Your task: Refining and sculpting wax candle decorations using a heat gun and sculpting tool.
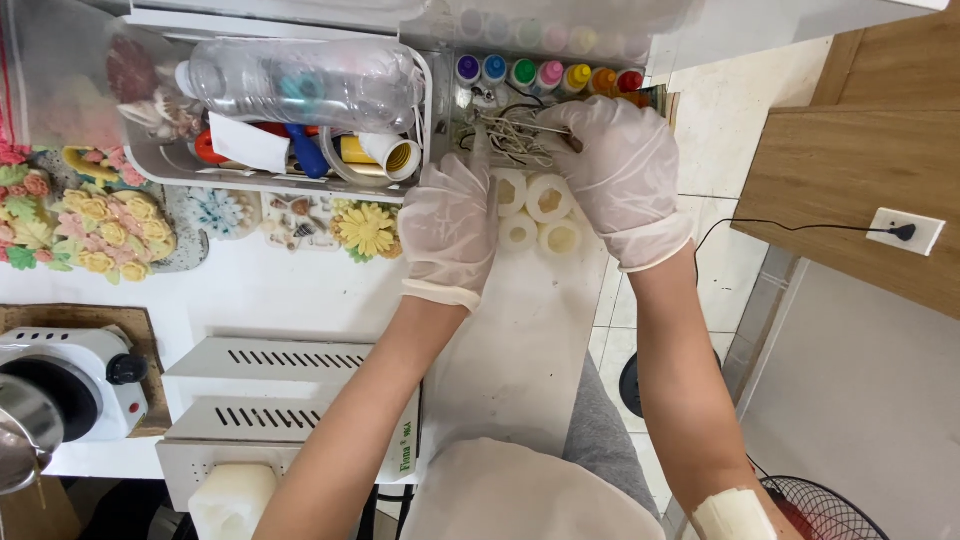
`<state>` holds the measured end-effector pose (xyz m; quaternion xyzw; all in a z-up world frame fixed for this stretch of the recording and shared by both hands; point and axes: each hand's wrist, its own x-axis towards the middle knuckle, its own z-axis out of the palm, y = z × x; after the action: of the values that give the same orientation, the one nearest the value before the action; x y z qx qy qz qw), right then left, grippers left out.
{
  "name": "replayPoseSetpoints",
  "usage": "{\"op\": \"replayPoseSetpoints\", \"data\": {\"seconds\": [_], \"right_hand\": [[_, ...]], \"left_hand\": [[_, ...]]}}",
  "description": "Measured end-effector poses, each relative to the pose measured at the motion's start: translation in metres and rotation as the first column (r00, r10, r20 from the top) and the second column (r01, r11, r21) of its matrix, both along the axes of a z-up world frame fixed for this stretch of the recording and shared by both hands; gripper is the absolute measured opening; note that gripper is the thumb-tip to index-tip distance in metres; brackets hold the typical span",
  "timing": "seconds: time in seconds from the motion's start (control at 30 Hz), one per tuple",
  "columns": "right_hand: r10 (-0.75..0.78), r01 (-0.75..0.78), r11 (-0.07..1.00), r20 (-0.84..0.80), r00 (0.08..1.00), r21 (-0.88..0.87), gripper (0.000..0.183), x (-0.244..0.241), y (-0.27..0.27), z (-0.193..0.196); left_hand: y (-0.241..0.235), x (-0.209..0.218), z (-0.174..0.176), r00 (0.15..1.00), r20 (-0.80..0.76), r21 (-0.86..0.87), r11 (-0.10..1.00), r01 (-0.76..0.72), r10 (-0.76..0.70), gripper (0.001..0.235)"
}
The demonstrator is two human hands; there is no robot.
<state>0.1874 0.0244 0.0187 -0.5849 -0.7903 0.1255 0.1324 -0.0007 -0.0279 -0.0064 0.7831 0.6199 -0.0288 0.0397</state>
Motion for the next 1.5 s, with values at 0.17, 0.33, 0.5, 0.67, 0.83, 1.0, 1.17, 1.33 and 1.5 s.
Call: {"op": "replayPoseSetpoints", "data": {"seconds": [0.17, 0.33, 0.5, 0.67, 0.83, 1.0, 1.17, 1.33, 1.5], "right_hand": [[0.081, -0.076, 0.995, 0.085, 0.993, -0.065, 0.026, -0.011, 0.006, -0.020], [0.067, -0.062, 0.997, 0.139, 0.988, -0.040, 0.024, -0.005, 0.003, -0.040], [-0.060, 0.060, 0.998, -0.052, 0.997, 0.008, 0.014, -0.005, 0.002, -0.028], [-0.139, 0.139, 0.990, -0.127, 0.982, -0.006, 0.014, -0.002, 0.001, -0.020], [-0.173, 0.168, 0.985, -0.189, 0.967, -0.039, 0.013, 0.001, -0.002, -0.014], [-0.206, 0.187, 0.978, -0.247, 0.947, -0.097, 0.017, -0.001, -0.004, -0.008], [-0.117, 0.121, 0.993, -0.165, 0.979, 0.014, 0.025, -0.001, -0.003, -0.011], [-0.060, 0.061, 0.998, -0.051, 0.997, 0.017, 0.033, -0.002, 0.003, -0.018], [0.034, -0.035, 0.999, 0.041, 0.999, 0.032, 0.031, 0.001, 0.002, -0.030]], "left_hand": [[0.002, 0.004, -0.013, 0.990, -0.138, -0.015, 0.999, 0.035, -0.037, 0.063], [0.004, 0.013, -0.022, 0.969, -0.246, -0.023, 1.000, 0.017, -0.022, 0.068], [0.001, 0.010, -0.027, 0.985, -0.174, -0.023, 1.000, 0.011, -0.015, 0.064], [0.002, 0.010, -0.022, 0.989, -0.146, -0.029, 1.000, 0.013, -0.017, 0.061], [-0.001, 0.012, -0.020, 0.981, -0.192, -0.025, 1.000, 0.012, -0.016, 0.060], [-0.016, 0.024, -0.013, 0.944, -0.320, 0.067, 0.992, 0.109, -0.083, 0.062], [-0.017, 0.032, 0.004, 0.988, -0.154, -0.019, 1.000, 0.004, -0.006, 0.068], [-0.017, 0.034, -0.003, 0.998, -0.057, -0.151, 0.988, -0.044, 0.035, 0.070], [-0.024, 0.034, -0.008, 0.994, -0.111, -0.081, 0.996, -0.030, 0.021, 0.071]]}}
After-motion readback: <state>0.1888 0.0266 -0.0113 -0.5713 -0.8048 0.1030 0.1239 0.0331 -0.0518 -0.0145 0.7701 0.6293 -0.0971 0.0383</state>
